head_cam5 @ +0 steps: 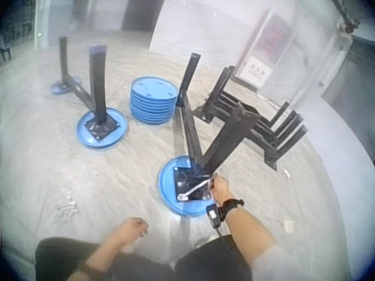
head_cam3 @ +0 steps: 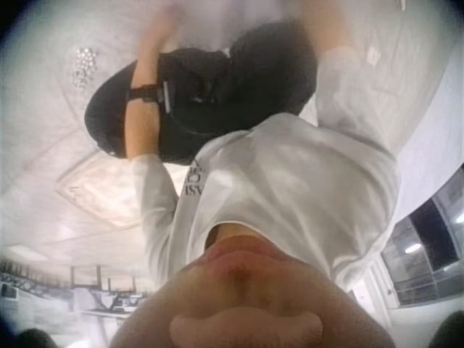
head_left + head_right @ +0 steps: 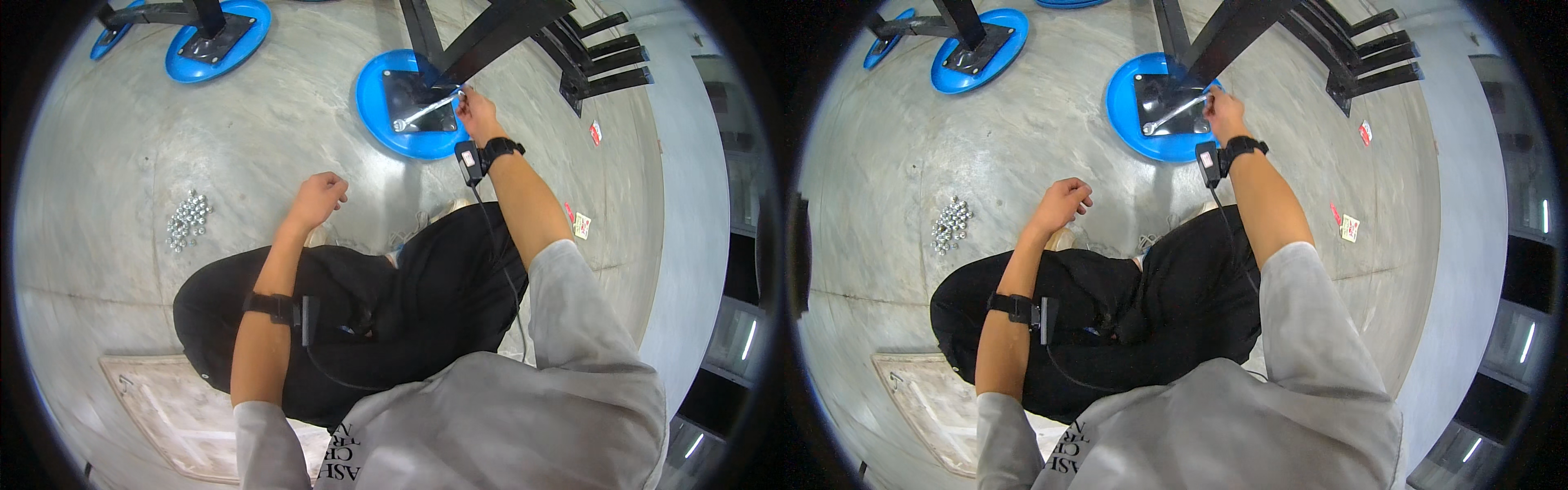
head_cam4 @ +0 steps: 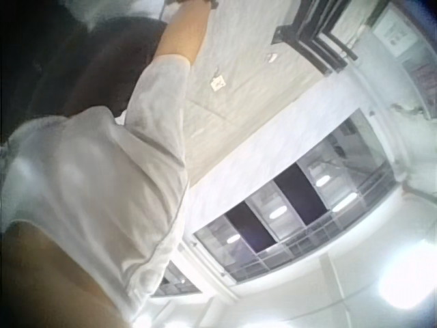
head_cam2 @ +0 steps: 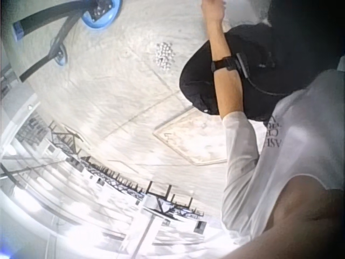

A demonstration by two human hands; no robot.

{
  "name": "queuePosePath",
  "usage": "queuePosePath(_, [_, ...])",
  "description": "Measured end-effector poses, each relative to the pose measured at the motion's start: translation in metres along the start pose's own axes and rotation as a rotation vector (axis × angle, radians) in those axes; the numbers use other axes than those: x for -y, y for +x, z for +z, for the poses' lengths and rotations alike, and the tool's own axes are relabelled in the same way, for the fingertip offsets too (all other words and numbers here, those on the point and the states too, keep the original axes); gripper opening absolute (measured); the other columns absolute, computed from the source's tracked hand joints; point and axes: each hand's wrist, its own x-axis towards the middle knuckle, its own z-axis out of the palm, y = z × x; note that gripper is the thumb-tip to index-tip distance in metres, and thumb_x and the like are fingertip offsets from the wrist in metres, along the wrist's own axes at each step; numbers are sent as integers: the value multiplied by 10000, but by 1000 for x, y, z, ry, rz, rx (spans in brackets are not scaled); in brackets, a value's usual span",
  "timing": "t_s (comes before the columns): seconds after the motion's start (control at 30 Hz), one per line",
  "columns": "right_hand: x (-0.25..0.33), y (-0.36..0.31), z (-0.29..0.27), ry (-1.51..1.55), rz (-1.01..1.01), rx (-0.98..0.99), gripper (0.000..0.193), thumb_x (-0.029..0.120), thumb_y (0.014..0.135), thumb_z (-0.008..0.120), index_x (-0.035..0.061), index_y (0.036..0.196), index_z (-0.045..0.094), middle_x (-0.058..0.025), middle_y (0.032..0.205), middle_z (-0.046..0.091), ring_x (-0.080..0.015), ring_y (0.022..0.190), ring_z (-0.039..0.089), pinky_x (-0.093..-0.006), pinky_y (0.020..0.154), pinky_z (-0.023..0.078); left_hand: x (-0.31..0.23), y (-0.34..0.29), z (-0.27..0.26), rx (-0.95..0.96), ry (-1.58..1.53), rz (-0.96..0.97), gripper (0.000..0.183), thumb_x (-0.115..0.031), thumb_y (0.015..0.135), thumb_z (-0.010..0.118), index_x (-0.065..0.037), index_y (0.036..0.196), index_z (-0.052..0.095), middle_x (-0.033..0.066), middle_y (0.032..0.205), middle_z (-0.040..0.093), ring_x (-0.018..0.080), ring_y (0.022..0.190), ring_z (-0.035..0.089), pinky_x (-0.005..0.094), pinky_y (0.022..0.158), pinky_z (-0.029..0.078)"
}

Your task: The person aligns a metal leg onto a blue stool base and uses a wrench to tighten a bolt, securing the components together.

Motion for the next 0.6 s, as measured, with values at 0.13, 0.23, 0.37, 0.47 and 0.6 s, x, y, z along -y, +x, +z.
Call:
queuePosePath(0.13, [11, -9, 13, -222, -206, 37, 142, 148, 859, 546, 8, 833, 548, -44, 663, 473, -140, 528, 435, -288, 491, 376, -1, 4, -4, -7, 61, -52, 272, -258, 836, 504, -9, 891, 600, 48, 754, 620, 114, 623, 560, 251, 494, 416])
queuePosePath(0.23, [28, -31, -15, -35, -342, -49, 180, 181, 837, 553, 37, 732, 527, -25, 595, 461, -122, 462, 419, -246, 426, 349, -1, 4, -3, -5, 76, -40, 271, -259, 836, 506, -9, 880, 601, 46, 750, 620, 112, 623, 561, 248, 494, 415])
queuePosePath(0.37, [16, -89, -46, 177, -130, -17, 149, 95, 835, 517, 33, 703, 488, -17, 609, 443, -113, 525, 433, -250, 450, 365, -1, 4, 0, 16, 76, 11, 290, -251, 821, 516, 21, 867, 605, 81, 738, 628, 145, 619, 582, 270, 551, 448])
queuePosePath(0.47, [-28, -137, -53, 340, 135, 154, 80, 39, 822, 504, 11, 747, 496, -61, 659, 507, -141, 590, 497, -287, 577, 453, 1, 1, -3, 4, 76, 11, 309, -241, 807, 524, 51, 856, 610, 123, 731, 638, 177, 619, 602, 293, 610, 481])
queuePosePath(0.6, [-70, -179, -38, 289, 254, 289, 146, 39, 874, 473, -53, 985, 494, -119, 846, 559, -187, 751, 548, -324, 706, 483, 2, 1, -1, 33, 131, -15, 266, -248, 830, 505, -8, 887, 604, 43, 748, 618, 111, 612, 563, 244, 478, 413])
